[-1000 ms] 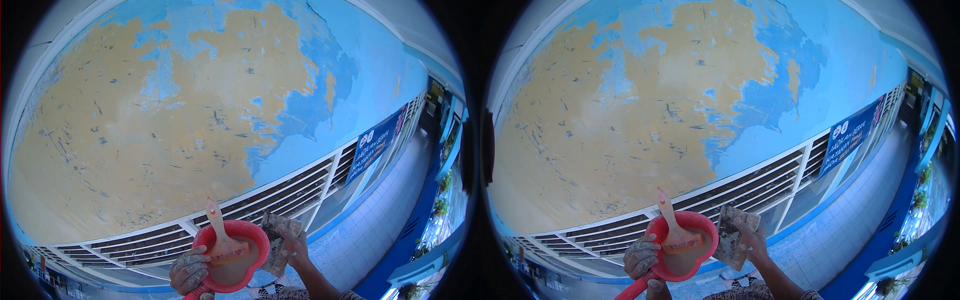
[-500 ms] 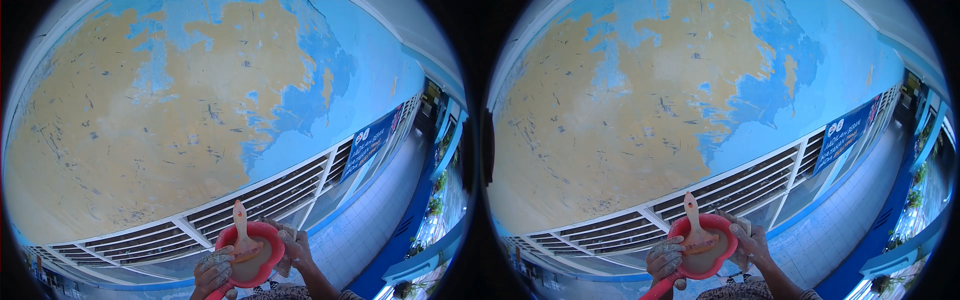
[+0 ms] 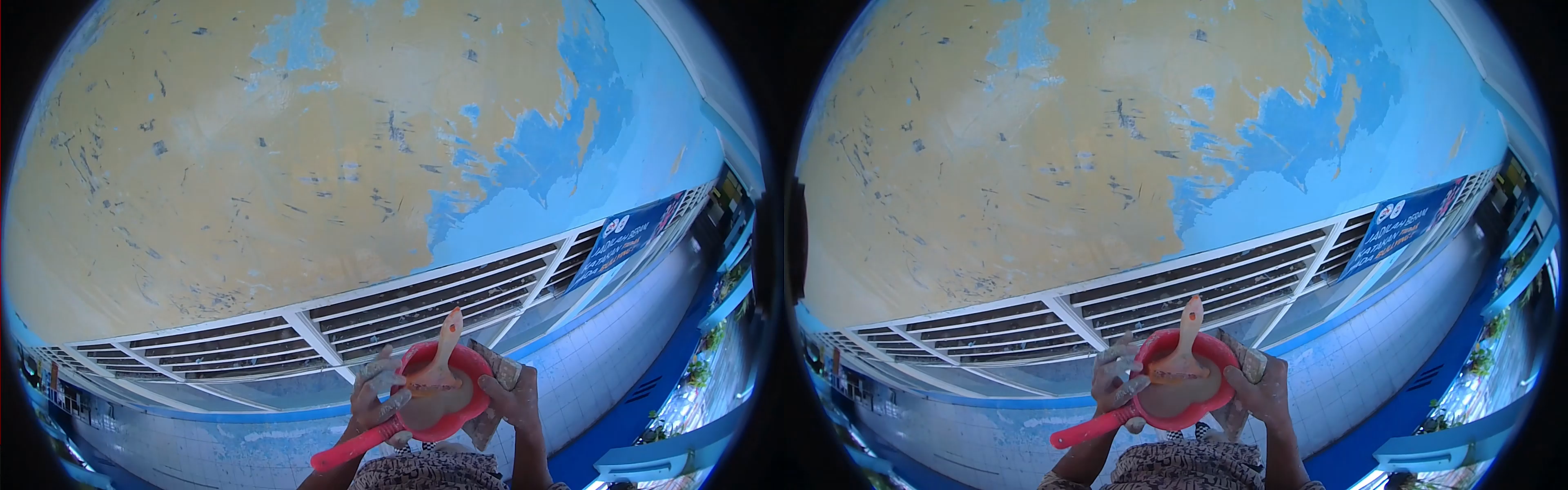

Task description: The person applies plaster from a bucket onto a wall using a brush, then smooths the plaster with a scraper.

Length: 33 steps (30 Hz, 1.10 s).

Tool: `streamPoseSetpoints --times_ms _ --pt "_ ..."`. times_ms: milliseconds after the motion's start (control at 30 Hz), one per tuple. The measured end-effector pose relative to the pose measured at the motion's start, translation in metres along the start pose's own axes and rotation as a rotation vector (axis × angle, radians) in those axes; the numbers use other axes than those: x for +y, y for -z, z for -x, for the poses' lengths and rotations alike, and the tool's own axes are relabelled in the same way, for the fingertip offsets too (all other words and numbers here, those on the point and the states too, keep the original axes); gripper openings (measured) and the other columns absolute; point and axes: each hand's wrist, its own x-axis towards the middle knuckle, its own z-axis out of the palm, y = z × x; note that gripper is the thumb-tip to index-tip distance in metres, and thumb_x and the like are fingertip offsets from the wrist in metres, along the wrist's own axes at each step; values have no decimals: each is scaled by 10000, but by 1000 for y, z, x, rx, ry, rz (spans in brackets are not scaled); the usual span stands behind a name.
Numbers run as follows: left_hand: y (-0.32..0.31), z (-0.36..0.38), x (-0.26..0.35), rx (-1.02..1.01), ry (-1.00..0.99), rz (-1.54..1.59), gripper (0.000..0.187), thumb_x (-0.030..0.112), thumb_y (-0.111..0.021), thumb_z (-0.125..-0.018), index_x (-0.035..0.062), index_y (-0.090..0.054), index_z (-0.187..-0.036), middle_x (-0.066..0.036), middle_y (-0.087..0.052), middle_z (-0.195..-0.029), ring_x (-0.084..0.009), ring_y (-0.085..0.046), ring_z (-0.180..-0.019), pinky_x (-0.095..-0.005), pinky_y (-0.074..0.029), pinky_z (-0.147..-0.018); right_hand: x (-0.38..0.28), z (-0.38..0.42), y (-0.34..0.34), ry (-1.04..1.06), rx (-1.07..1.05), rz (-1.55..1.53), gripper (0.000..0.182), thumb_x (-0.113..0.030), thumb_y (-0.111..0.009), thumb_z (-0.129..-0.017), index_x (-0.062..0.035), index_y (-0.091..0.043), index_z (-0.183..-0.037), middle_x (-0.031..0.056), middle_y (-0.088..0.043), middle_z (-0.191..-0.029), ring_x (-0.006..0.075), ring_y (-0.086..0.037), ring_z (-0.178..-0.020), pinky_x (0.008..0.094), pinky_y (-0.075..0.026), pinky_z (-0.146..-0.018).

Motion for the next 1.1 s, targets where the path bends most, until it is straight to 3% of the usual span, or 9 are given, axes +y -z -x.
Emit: streamPoseSetpoints --times_ms 33,67,233,367,500,700,767,900,1100 --pt "-4 0 -1 60 60 -34 782 741 -529 -881 -19 -709 -929 -206 -602 -1081 -391 -604 -1139 -633 -466 -1027 6 1 -2 -7 -8 3 315 -114 -716 -800 91 -710 -1040 106 -736 -808 119 -672 -704 305 -561 -665" --pt "-1 8 2 -39 220 -56 869 786 -549 -831 5 -652 -1200 -212 -525 -1287 -386 -493 -1286 -584 -378 -1105 12 1 -4 34 43 15 297 -114 -710 -800 90 -709 -1015 109 -732 -795 120 -669 -696 310 -558 -656" --pt "-27 38 19 48 994 576 944 605 -710 -829 26 -394 -1504 -156 -486 -1435 -301 -454 -1357 -418 -355 -1134 23 -2 -6 77 134 182 241 -108 -699 -796 87 -701 -938 127 -704 -733 133 -653 -643 328 -538 -615" --pt "-27 53 12 117 1190 697 729 285 -650 -858 -23 -428 -1480 -162 -542 -1418 -254 -518 -1315 -362 -390 -1112 33 -3 -15 64 149 264 229 -109 -706 -792 92 -687 -900 134 -666 -679 151 -631 -595 337 -508 -578" --pt "-40 93 -9 356 1177 836 669 209 -619 -826 -53 -498 -1430 -159 -620 -1324 -241 -573 -1238 -346 -406 -1086 51 0 -28 129 164 233 291 -134 -756 -803 112 -697 -947 124 -658 -662 148 -617 -586 314 -496 -584" --pt "-26 114 -41 524 1201 823 585 179 -569 -800 -101 -563 -1314 -206 -660 -1236 -296 -660 -1116 -366 -509 -994 88 -1 24 -339 268 -169 303 -209 -816 -833 29 -742 -1005 111 -730 -960 180 -689 -756 324 -559 -654" --pt "-17 100 -48 507 1172 818 563 191 -581 -803 -111 -585 -1278 -206 -672 -1206 -292 -670 -1085 -370 -516 -978 138 6 56 151 110 -459 529 -365 -837 -830 81 -690 -1075 123 -715 -1015 240 -710 -829 374 -600 -744" --pt "-16 93 -68 424 1113 873 624 216 -614 -796 -102 -557 -1329 -190 -677 -1189 -281 -668 -1079 -366 -509 -983 201 37 58 -35 34 -704 849 -591 -777 -813 89 -569 -1276 190 -592 -1287 279 -598 -1191 499 -501 -1030" --pt "-17 76 -85 390 1006 827 757 199 -624 -765 -95 -460 -1443 -216 -622 -1302 -291 -631 -1175 -402 -478 -1045 222 36 41 -278 191 -1055 581 -300 -693 -946 78 -484 -1334 202 -566 -1328 370 -597 -1174 595 -500 -992"
